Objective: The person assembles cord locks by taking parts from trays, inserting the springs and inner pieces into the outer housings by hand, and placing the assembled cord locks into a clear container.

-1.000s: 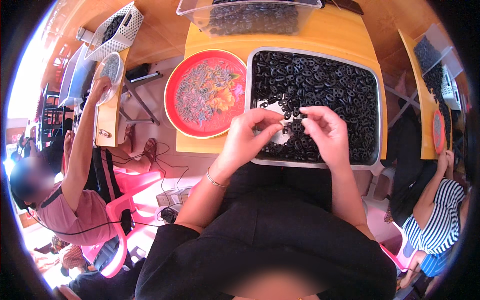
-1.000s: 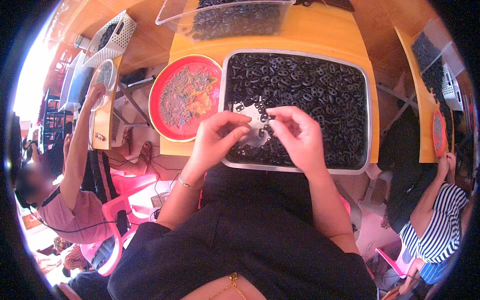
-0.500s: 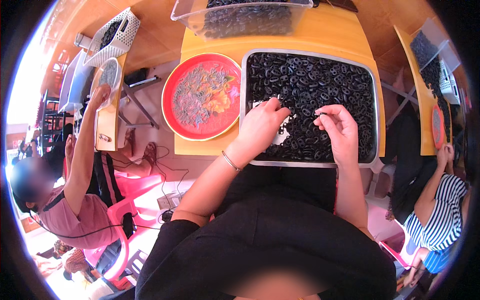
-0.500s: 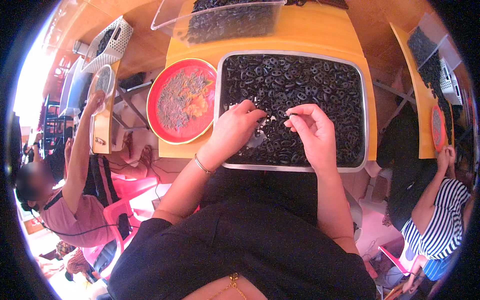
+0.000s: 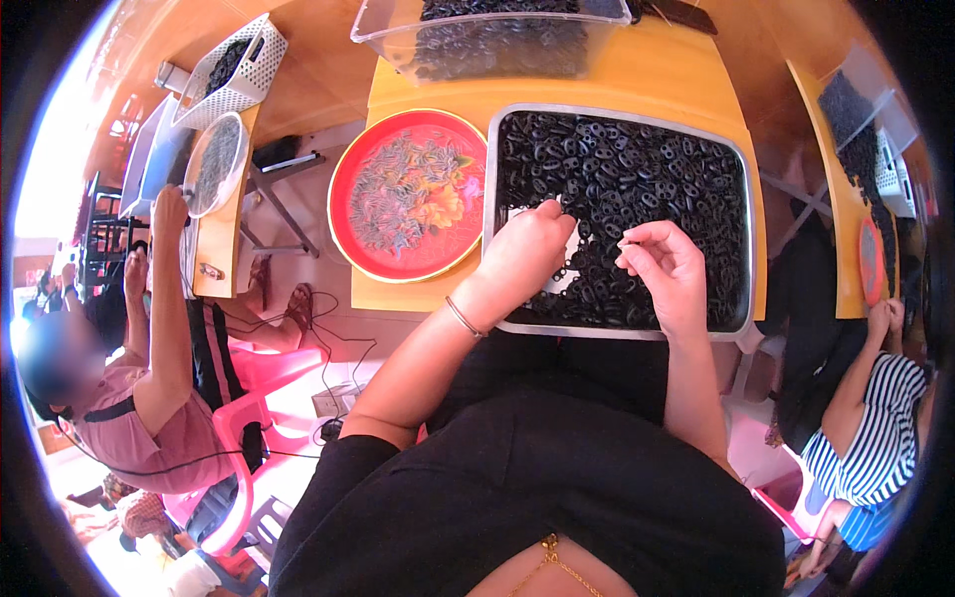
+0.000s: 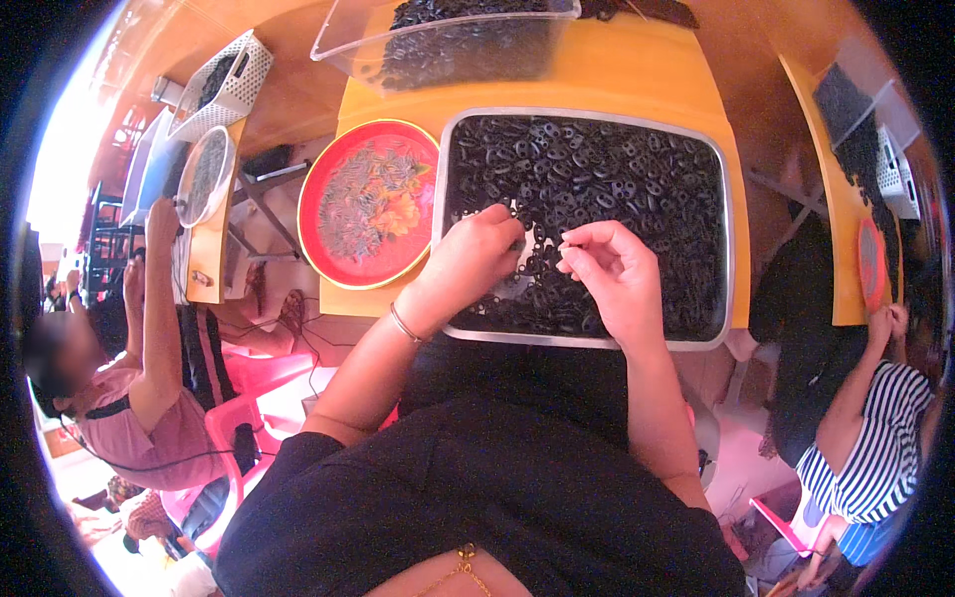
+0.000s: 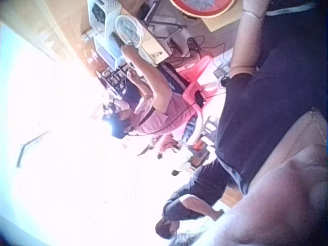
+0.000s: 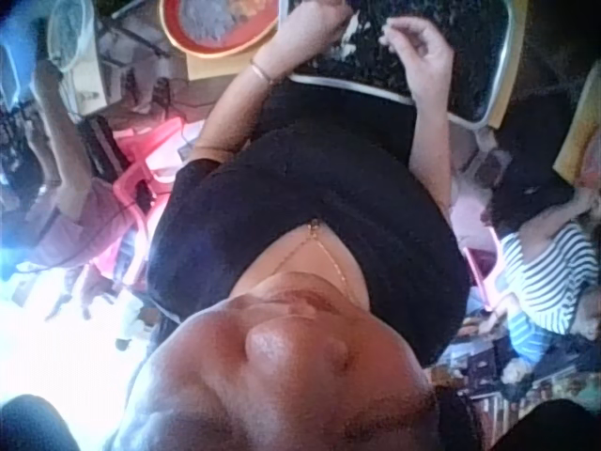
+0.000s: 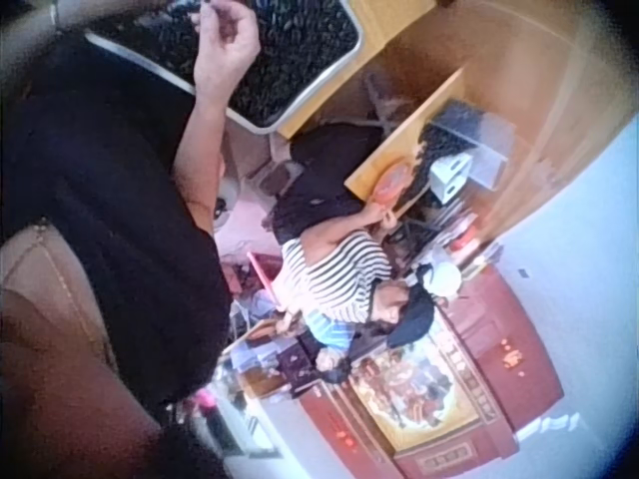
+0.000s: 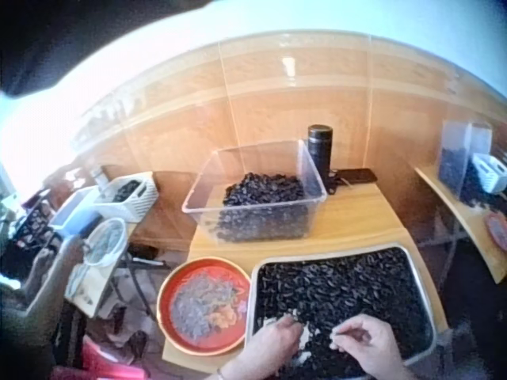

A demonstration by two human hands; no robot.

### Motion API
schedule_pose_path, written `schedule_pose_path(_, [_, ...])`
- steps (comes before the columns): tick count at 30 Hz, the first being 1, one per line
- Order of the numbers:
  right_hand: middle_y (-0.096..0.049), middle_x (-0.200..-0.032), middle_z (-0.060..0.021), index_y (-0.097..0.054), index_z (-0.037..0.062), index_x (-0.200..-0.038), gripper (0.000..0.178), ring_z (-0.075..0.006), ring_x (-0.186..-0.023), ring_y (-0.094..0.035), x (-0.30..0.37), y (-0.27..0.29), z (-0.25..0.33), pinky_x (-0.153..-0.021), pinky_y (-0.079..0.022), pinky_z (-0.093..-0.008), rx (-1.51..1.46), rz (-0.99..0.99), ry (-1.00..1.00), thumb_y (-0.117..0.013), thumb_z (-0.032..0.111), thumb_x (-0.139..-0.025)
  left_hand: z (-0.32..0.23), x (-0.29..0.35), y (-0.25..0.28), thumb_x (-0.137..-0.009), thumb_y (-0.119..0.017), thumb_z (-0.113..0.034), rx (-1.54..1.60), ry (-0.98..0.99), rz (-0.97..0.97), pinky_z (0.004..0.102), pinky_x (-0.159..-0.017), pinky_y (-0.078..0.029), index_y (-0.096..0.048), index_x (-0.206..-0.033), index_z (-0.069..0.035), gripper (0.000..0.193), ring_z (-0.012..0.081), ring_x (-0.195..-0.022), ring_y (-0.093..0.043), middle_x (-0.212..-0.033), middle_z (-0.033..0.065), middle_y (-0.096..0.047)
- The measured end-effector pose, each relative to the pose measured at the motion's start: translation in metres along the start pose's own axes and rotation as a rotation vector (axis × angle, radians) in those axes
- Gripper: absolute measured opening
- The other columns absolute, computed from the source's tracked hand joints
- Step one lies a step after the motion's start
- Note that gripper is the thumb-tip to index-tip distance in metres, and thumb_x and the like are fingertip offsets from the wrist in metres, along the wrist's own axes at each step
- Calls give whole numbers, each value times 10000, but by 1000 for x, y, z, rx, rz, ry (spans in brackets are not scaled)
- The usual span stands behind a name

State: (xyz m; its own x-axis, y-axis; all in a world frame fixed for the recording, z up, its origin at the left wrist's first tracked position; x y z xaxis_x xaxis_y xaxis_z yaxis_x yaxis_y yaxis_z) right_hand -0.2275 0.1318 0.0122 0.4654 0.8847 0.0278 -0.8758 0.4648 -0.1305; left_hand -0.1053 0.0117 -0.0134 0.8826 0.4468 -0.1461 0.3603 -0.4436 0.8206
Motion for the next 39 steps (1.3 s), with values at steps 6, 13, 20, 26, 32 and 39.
schedule_pose_path(6, [-593, -829, -43, -558, 1, -905, 93, -97, -723, -581, 3, -7, 2, -644, -456, -203, 32, 14, -12, -545, -3, -814, 3, 2, 8, -707, -527, 1, 80, -8, -110, 366, -621, -489, -610, -839, -30, 159, 283, -669, -591, -736, 139, -553])
schedule_pose_path(13, [-602, -879, -63, -567, -20, -976, 159, -110, -774, -582, 1, -18, 5, -702, -472, -218, 27, 22, -17, -532, -10, -821, 0, 20, 29, -805, -539, 38, 1450, 329, -84, 242, -701, -513, -540, -985, 9, 183, 137, -773, -613, -863, 74, -600])
schedule_pose_path(20, [-598, -878, -53, -558, -18, -958, 139, -102, -775, -579, -4, -38, 14, -707, -480, -227, -41, 77, 11, -530, -17, -821, -4, 31, 28, -801, -544, 59, 1682, 347, -119, 261, -715, -529, -533, -991, -2, 200, 159, -803, -614, -903, 70, -580])
schedule_pose_path(26, [-592, -862, -50, -550, -14, -958, 144, -94, -760, -574, -4, -42, 13, -699, -479, -224, -47, 102, 0, -549, -13, -814, -5, 35, 26, -794, -565, 49, 1687, 334, -156, 249, -720, -521, -544, -1003, -3, 217, 131, -796, -602, -906, 65, -586])
schedule_pose_path(32, [-591, -879, -50, -559, -12, -932, 129, -82, -747, -556, -2, -44, 11, -687, -473, -215, -59, 91, -7, -556, -22, -803, -5, 36, 25, -786, -580, 44, 1693, 324, -188, 245, -717, -517, -550, -1003, -3, 224, 118, -781, -599, -886, 61, -596])
schedule_pose_path(39, [-589, -844, -38, -556, -7, -939, 144, -83, -740, -571, -2, -45, 11, -679, -476, -212, -16, 94, -4, -567, -26, -796, -5, 37, 25, -778, -597, 36, 1556, 271, -218, 221, -673, -500, -559, -990, -2, 218, 99, -722, -593, -805, 49, -609])
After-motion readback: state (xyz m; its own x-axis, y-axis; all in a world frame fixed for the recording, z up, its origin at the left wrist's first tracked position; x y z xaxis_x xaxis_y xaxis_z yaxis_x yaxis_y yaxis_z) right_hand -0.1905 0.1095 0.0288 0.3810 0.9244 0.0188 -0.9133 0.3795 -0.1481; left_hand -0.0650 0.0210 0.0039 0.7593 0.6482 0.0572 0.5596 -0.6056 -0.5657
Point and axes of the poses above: each hand's wrist, its own x-axis away from the middle knuckle, its own y-axis out of the back of the hand, z = x × y, the point moved 3 cm from there along -x, towards the middle knuckle
